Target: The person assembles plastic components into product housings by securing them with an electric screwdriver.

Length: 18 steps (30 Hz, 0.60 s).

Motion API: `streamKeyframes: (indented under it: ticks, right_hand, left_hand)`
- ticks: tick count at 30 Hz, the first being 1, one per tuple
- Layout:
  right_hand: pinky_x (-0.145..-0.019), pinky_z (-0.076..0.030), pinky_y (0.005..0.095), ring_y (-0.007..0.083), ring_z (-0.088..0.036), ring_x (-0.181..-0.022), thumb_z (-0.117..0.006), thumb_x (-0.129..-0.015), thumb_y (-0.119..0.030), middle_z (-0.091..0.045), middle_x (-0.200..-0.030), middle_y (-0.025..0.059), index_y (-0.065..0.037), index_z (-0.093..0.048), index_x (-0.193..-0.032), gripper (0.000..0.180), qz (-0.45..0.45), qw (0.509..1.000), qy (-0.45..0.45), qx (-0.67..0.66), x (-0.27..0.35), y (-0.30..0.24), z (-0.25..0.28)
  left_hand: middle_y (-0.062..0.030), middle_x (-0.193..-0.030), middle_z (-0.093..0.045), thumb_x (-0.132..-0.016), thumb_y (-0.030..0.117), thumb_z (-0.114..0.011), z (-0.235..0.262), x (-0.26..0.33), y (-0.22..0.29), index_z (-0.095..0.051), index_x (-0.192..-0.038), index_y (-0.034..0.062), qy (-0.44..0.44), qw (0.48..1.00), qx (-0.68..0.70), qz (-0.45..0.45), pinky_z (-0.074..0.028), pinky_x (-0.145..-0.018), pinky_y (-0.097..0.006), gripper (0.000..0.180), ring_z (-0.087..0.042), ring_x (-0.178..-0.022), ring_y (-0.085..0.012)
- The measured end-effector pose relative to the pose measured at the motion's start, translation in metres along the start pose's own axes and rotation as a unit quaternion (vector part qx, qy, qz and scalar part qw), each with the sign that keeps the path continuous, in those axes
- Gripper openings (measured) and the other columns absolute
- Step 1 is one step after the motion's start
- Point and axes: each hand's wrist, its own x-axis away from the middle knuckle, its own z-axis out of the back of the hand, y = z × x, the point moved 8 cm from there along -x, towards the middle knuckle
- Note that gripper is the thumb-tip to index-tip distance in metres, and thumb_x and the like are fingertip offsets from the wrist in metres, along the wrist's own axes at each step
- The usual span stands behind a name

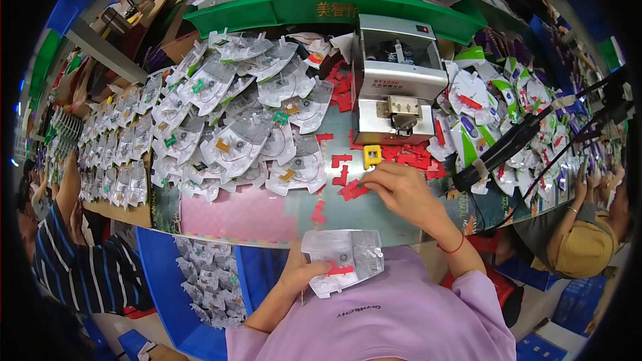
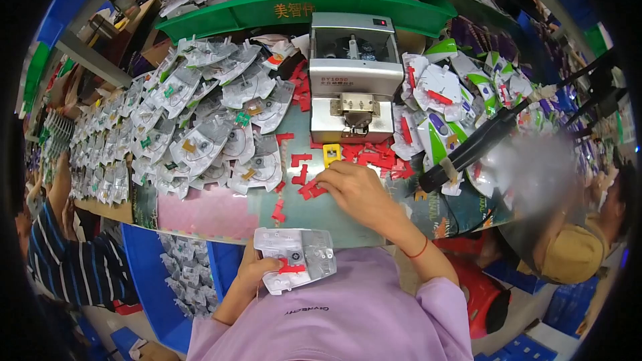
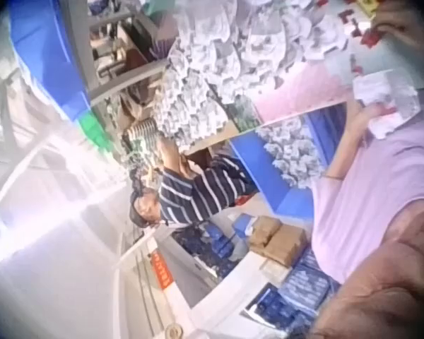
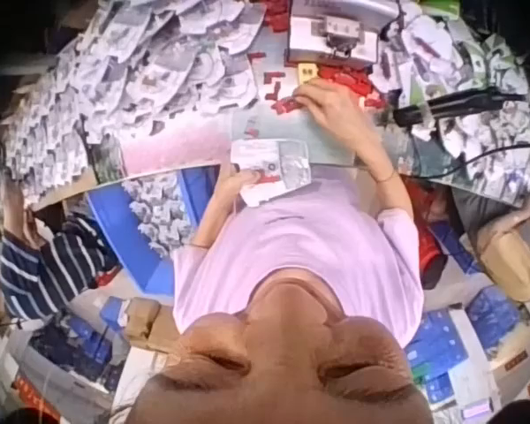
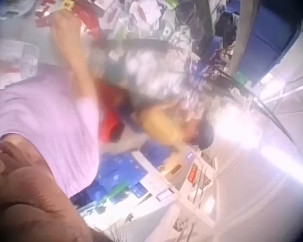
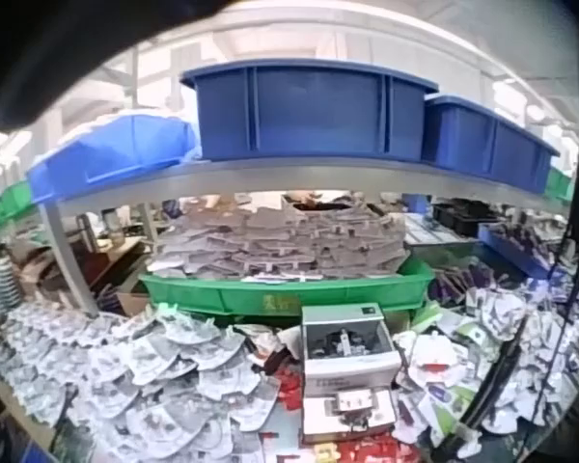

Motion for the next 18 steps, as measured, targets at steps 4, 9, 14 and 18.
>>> streamKeyframes:
  ticks: [4, 9, 14, 18]
  right_hand:
    - [-0.056, -0.046, 0.0325, 0.0232, -0.057, -0.067, -0.059, -0.071, -0.001, -0.056, -0.076, 0.0079, -0.006, -0.061, -0.087, 0.017, -0.004, 0.999, -0.023, 0.033, -0.010, -0.002, -0.016]
    - [-0.055, -0.045, 0.0336, 0.0227, -0.056, -0.067, -0.059, -0.069, -0.003, -0.055, -0.076, 0.0075, -0.007, -0.061, -0.085, 0.017, 0.080, 0.996, -0.049, 0.010, -0.024, -0.016, -0.035]
    - [-0.054, -0.045, 0.0336, 0.0224, -0.054, -0.071, -0.058, -0.066, -0.005, -0.051, -0.079, 0.0072, -0.008, -0.060, -0.084, 0.018, 0.151, 0.977, -0.098, 0.112, -0.023, -0.025, -0.049]
    - [-0.052, -0.044, 0.0330, 0.0222, -0.055, -0.071, -0.057, -0.066, -0.006, -0.051, -0.079, 0.0072, -0.007, -0.060, -0.082, 0.017, 0.143, 0.981, -0.094, 0.088, -0.024, -0.007, -0.055]
  left_hand:
    - [-0.0073, -0.084, -0.057, -0.054, 0.002, -0.057, -0.001, 0.002, -0.002, -0.050, -0.101, -0.0033, 0.008, 1.000, 0.023, 0.016, -0.043, -0.064, -0.026, 0.047, -0.054, -0.073, -0.0132]
    - [-0.0075, -0.087, -0.056, -0.054, 0.000, -0.057, 0.001, 0.006, -0.007, -0.048, -0.104, -0.0028, 0.031, 0.998, 0.036, 0.038, -0.044, -0.064, -0.026, 0.050, -0.055, -0.075, -0.0144]
    - [-0.0075, -0.091, -0.056, -0.056, -0.001, -0.057, 0.001, 0.007, -0.006, -0.047, -0.107, -0.0026, 0.027, 0.997, 0.041, 0.064, -0.045, -0.068, -0.026, 0.052, -0.055, -0.080, -0.0150]
    - [-0.0075, -0.091, -0.056, -0.057, -0.001, -0.057, -0.001, 0.005, -0.004, -0.048, -0.106, -0.0023, 0.024, 0.997, 0.033, 0.063, -0.045, -0.068, -0.026, 0.050, -0.055, -0.080, -0.0146]
